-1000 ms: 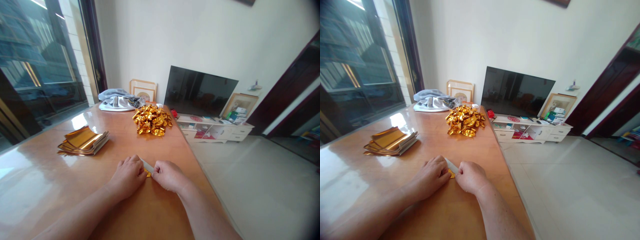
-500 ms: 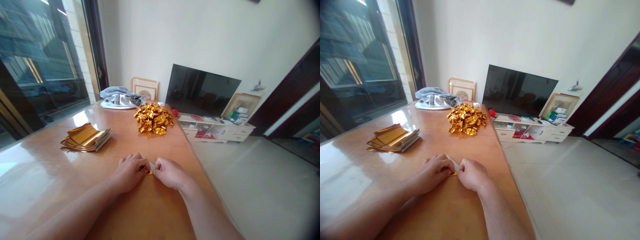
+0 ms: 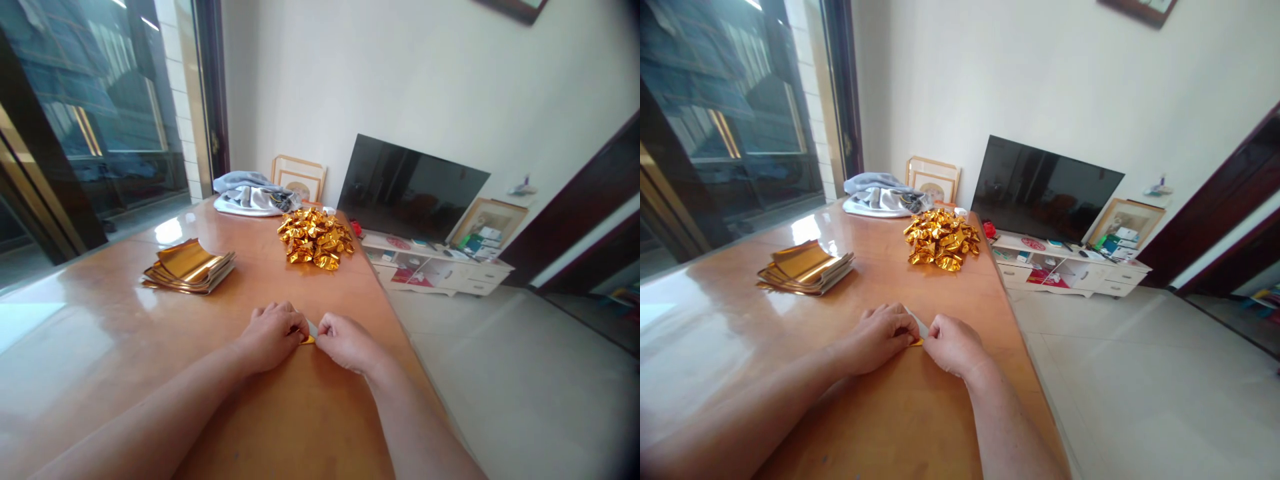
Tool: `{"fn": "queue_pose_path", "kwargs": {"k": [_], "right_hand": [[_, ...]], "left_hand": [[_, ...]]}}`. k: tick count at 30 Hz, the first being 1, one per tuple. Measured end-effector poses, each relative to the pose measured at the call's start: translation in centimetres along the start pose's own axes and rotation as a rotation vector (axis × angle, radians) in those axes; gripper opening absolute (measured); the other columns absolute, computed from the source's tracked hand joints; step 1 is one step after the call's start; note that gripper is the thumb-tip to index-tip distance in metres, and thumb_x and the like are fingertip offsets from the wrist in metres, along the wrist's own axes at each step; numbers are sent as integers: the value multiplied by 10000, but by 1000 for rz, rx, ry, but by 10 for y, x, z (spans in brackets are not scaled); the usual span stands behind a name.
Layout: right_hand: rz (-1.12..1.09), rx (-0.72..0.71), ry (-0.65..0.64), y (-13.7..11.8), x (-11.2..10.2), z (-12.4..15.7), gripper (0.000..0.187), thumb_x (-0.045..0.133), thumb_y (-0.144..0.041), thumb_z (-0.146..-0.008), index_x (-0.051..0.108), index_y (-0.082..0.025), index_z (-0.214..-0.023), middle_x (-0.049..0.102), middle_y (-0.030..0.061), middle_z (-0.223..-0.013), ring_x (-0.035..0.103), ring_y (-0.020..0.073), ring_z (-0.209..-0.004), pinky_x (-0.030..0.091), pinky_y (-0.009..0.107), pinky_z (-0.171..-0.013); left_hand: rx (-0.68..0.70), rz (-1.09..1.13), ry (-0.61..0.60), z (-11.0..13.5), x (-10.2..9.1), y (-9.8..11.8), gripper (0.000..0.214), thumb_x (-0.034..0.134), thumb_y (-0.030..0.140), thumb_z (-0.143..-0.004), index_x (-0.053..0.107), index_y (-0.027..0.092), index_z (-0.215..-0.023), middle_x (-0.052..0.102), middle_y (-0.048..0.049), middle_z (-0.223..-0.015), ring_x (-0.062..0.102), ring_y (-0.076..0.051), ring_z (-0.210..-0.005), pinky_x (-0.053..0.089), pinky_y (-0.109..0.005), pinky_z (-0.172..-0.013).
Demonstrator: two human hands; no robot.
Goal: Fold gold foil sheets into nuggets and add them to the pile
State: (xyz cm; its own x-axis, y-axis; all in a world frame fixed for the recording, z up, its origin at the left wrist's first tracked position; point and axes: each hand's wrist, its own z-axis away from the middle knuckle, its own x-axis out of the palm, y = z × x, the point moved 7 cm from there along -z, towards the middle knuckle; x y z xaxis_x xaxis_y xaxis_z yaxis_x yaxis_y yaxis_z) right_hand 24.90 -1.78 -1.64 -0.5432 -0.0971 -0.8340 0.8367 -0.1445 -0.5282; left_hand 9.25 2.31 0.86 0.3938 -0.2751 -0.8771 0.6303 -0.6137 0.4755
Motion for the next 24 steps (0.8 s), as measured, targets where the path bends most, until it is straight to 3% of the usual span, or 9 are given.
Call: {"fn": "queue_pose_path", "kwargs": {"k": [10, 24], "right_hand": [[184, 79, 34, -13, -7, 4, 108, 607, -361, -839, 656, -265, -850, 679, -39, -763, 519, 134, -629, 234, 249, -539], [288, 122, 37, -24, -11, 7, 232, 620, -488, -822, 646, -261, -860, 703, -14, -794, 589, 168, -672, 270, 259, -553]], "left_hand": [[52, 55, -69, -2, -4, -6, 365, 473, 157, -835, 756, 361, -941, 676, -3, -1075, 581, -240, -1075, 341, -429, -962], [47, 103, -136, -2, -8, -1, 390, 469, 171, -825, 785, 367, -942, 749, 15, -1062, 618, -252, -1051, 338, -444, -998]]}}
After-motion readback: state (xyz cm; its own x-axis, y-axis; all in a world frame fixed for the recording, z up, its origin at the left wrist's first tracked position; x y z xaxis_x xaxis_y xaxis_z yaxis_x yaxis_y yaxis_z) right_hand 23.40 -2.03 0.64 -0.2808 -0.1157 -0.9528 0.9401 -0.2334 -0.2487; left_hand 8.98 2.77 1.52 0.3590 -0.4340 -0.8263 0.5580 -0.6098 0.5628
